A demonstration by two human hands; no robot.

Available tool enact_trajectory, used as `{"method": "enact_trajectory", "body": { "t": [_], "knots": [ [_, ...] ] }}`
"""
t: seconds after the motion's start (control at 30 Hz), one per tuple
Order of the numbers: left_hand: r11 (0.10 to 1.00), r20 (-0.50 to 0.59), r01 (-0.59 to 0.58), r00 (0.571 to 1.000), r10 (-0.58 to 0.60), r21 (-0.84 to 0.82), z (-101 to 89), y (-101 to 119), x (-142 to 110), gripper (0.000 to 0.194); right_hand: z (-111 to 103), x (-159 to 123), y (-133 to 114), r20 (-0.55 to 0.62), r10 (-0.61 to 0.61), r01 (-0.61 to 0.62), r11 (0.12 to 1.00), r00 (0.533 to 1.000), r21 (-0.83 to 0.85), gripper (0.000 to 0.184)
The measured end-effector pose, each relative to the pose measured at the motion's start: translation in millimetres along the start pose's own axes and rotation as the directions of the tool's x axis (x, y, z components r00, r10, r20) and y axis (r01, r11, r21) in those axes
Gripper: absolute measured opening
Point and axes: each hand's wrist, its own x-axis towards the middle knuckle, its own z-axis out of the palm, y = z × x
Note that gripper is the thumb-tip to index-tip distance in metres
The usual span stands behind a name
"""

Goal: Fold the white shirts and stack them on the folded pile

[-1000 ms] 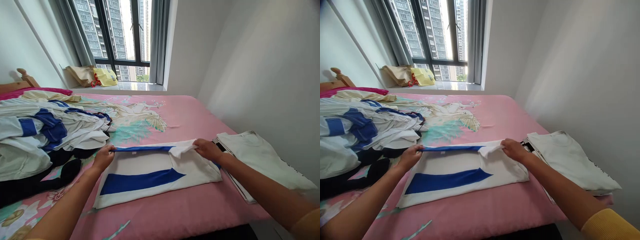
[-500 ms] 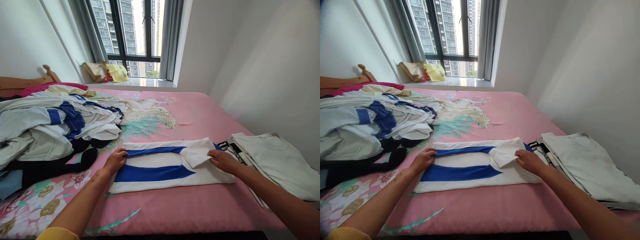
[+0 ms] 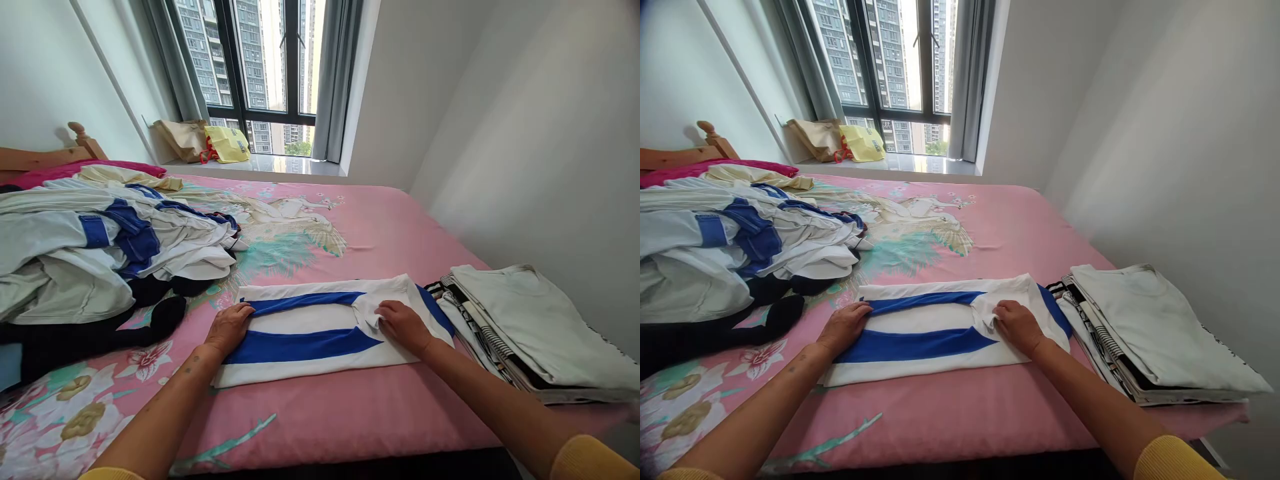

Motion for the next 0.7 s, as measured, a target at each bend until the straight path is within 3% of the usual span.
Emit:
{"method": "enact_trajectory", "body": {
  "t": [0.1, 0.13, 0.23, 0.3, 0.37, 0.5, 0.6, 0.7],
  "knots": [
    [0.999, -0.012, -0.006, 1.000, 0.006, -0.044, 1.5, -1, -1, 0.035, -10, 3, -7, 0.024, 0.225, -0.225, 0.958, 0.974, 0.178, 0.037],
    [0.998, -0.017, -0.015, 1.000, 0.014, -0.061, 2.0, -2, 0, 0.035, -14, 2, -9, 0.067, 0.215, -0.224, 0.953, 0.974, 0.206, 0.039],
    [0.996, -0.033, -0.035, 0.999, 0.033, -0.077, 3.8, -8, 1, 0.034, -23, -5, -15, 0.209, -0.009, -0.038, 0.974, 0.978, 0.222, 0.031],
    [0.998, -0.041, -0.047, 0.998, 0.045, -0.051, 4.6, -13, 1, 0.033, -24, -10, -17, 0.263, -0.077, 0.015, 0.973, 0.962, 0.229, 0.030],
    [0.998, -0.037, -0.062, 0.997, 0.061, -0.029, 4.3, -18, 1, 0.032, -23, -10, -15, 0.237, 0.000, -0.058, 0.969, 0.972, 0.238, 0.033],
    [0.998, -0.032, -0.063, 0.997, 0.063, 0.016, -1.3, -17, 3, 0.033, -17, 6, -2, 0.077, 0.205, -0.219, 0.930, 0.976, 0.295, 0.031],
    [0.998, -0.079, -0.060, 0.995, 0.062, 0.024, -6.3, -8, 6, 0.035, -16, 25, 20, -0.008, 0.444, -0.400, 0.816, 0.896, 0.417, 0.026],
    [0.995, -0.142, -0.075, 0.988, 0.066, -0.060, -6.2, 4, 12, 0.035, -18, 38, 54, -0.017, 0.689, -0.576, 0.619, 0.724, 0.534, 0.025]
  ]
}}
